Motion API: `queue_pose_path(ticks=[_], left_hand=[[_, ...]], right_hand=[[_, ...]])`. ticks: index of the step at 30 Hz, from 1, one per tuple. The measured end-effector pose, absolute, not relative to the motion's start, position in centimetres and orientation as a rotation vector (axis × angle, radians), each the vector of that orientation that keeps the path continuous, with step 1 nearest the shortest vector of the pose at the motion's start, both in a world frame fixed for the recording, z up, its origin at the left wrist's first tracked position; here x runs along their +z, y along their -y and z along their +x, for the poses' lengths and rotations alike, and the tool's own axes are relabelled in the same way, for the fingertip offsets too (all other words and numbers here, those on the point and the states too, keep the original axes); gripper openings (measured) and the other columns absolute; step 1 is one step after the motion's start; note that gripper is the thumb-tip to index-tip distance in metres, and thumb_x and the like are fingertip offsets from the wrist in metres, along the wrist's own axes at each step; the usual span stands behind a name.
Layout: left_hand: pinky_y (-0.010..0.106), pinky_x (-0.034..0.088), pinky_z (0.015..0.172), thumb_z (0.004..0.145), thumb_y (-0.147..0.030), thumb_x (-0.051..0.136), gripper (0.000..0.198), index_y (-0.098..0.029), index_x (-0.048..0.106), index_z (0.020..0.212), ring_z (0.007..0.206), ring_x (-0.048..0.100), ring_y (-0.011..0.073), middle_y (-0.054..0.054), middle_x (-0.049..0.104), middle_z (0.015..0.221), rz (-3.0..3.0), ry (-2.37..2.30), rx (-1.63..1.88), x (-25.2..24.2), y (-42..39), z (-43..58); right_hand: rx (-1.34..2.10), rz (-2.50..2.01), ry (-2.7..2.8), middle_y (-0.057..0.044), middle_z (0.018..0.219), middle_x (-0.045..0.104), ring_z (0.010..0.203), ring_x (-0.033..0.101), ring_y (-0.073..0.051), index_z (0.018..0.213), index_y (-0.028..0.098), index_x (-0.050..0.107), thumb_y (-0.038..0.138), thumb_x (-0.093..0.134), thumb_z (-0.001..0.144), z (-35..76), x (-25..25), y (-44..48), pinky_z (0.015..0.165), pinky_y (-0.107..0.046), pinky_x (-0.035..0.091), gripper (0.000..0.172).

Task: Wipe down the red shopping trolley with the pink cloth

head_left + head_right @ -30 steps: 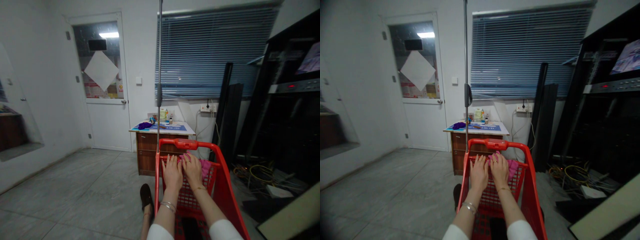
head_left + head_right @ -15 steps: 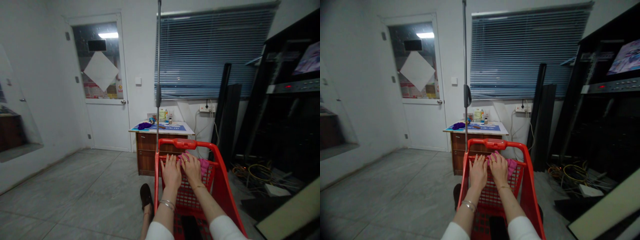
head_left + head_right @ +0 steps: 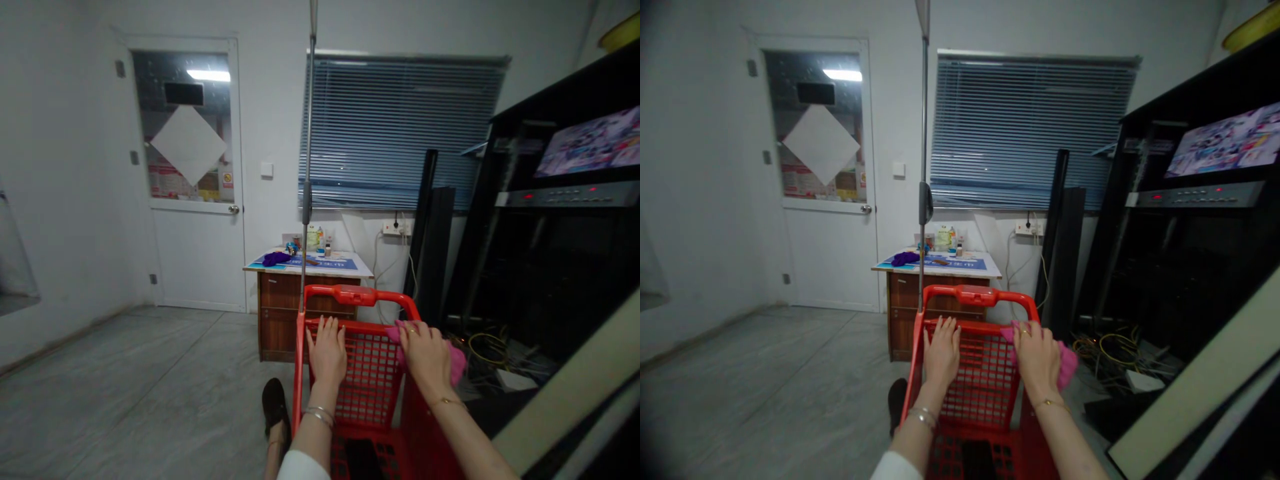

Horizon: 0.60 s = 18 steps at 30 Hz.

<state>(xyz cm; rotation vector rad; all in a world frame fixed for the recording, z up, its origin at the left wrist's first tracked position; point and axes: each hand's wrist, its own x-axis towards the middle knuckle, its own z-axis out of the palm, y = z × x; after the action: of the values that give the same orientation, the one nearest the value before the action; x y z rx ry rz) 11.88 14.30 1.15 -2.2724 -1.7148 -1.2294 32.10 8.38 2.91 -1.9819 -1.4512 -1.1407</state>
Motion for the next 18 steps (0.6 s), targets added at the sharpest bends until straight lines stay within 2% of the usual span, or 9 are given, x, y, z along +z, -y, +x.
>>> queue_pose_path(ticks=[3,6,12,14,18], left_hand=[[0.056,0.017,0.119,0.103,-0.034,0.03,0.041,-0.025,0.057,0.133,0.14,0.038,0.0222,0.003,0.055,0.14,-2.265,1.709,-1.231,1.0,-14.3,12.0],[0.056,0.018,0.118,0.102,-0.034,0.03,0.041,-0.025,0.057,0.132,0.139,0.038,0.0222,0.004,0.055,0.14,-2.258,1.712,-1.221,1.0,-14.2,12.0],[0.058,0.018,0.118,0.102,-0.037,0.032,0.042,-0.025,0.054,0.135,0.14,0.036,0.024,0.005,0.053,0.143,-2.242,1.71,-1.163,1.3,-13.9,11.9],[0.058,0.018,0.118,0.101,-0.037,0.033,0.042,-0.025,0.053,0.136,0.14,0.036,0.0244,0.006,0.052,0.143,-2.228,1.715,-1.152,1.4,-13.9,11.9],[0.057,0.017,0.118,0.102,-0.037,0.032,0.042,-0.026,0.055,0.135,0.14,0.037,0.0242,0.005,0.053,0.142,-2.229,1.73,-1.154,1.6,-13.7,11.8]], right_hand=[[-1.181,-1.96,1.4,-0.013,0.111,0.062,0.09,0.047,-0.021,0.112,0.016,0.067,0.033,0.039,0.097,34.1,1.5,-6.7,0.073,-0.033,0.037,0.036],[-1.164,-1.956,1.361,-0.016,0.115,0.06,0.096,0.047,-0.023,0.111,0.015,0.067,0.029,0.036,0.097,34.5,1.3,-7.3,0.076,-0.034,0.04,0.037],[-1.037,-2.087,1.281,-0.017,0.109,0.06,0.086,0.048,-0.024,0.11,0.015,0.066,0.026,0.033,0.095,33.2,2.4,-8.4,0.062,-0.033,0.039,0.037],[-1.035,-2.065,1.342,-0.016,0.115,0.06,0.085,0.048,-0.024,0.114,0.018,0.065,0.021,0.034,0.092,32.6,0.7,-6.4,0.062,-0.034,0.039,0.037],[-0.935,-1.887,1.485,-0.01,0.124,0.058,0.092,0.05,-0.024,0.117,0.026,0.063,0.018,0.036,0.088,32.3,-4.0,-1.5,0.074,-0.036,0.043,0.04]])
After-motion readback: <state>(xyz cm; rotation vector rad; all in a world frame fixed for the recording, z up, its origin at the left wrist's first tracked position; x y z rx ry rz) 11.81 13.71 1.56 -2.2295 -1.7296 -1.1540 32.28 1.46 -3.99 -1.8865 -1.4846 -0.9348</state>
